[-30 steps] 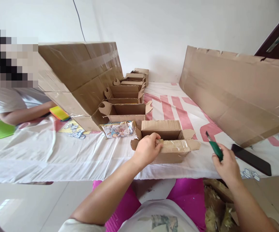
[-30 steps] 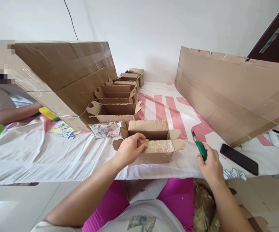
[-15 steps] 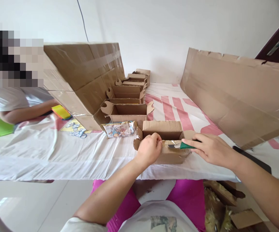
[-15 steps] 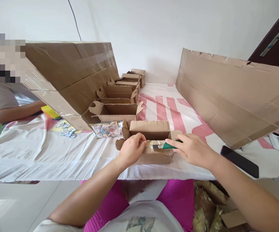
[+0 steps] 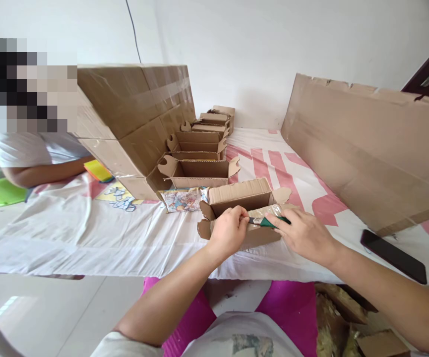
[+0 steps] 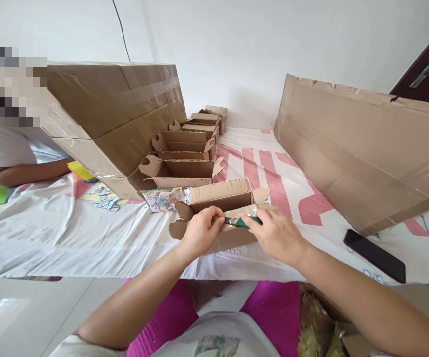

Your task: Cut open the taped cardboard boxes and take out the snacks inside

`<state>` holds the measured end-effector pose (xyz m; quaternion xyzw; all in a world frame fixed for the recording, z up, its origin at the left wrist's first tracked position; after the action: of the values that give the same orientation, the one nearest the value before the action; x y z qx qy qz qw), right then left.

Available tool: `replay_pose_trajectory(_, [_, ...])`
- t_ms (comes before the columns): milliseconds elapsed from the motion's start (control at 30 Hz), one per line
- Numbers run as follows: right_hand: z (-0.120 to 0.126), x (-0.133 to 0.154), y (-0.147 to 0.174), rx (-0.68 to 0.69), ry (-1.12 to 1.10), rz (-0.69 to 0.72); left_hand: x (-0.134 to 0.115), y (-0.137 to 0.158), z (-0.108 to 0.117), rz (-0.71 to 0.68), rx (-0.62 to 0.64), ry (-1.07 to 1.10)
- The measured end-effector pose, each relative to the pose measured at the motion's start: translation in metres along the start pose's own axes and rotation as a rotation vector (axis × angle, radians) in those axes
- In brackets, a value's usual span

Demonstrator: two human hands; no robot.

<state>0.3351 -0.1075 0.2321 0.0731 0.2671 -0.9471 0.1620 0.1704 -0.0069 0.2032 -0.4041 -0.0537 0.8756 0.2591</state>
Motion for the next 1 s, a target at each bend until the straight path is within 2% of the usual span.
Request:
replay_pose_trajectory(133, [0.001, 0.015, 0.002, 0.060, 0.088, -0.048, 0.001, -0.002, 0.000, -0.012, -0.012, 0.013])
replay_pose_trajectory(233, [0.002, 0.015, 0.005, 0.104, 0.033, -0.124, 0.000, -0.005, 0.005, -0.052, 0.042, 0.059])
replay_pose_trajectory(333, [0.003, 0.005, 0.012, 0.166, -0.080, -0.258, -0.003, -0.007, 0.010, -0.158, 0.150, 0.097])
replay_pose_trajectory(433, [0.004, -0.001, 0.019, 0.159, -0.234, -0.372, -0.004, -0.007, 0.011, -0.298, 0.196, -0.014])
replay_pose_trajectory(567, [0.007, 0.005, 0.025, 0.152, -0.432, -0.502, -0.003, -0.005, 0.000, -0.426, 0.150, -0.240])
replay_pose_trajectory(767, [0.017, 0.019, 0.024, 0.277, -0.690, -0.640, -0.004, 0.000, -0.005, -0.651, -0.101, -0.331])
replay_pose_trajectory(900, [0.018, 0.028, 0.025, 0.457, -0.823, -0.809, -0.005, 0.002, -0.007, -0.719, -0.093, -0.332])
replay_pose_trajectory(1000, [0.011, 0.048, 0.025, 0.504, -0.919, -0.912, -0.006, 0.003, -0.009, -0.735, -0.096, -0.379])
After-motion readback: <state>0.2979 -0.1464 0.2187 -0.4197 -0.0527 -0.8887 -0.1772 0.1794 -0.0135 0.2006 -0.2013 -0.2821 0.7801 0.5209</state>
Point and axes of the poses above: each hand's wrist, its own y-axis away from the middle knuckle, its own z-axis out of the back of the hand, x = y × z, the point moved 4 cm from there along -y, towards the middle knuckle, and after that the axes turned 9 degrees about -x, right-handed, at the moved point
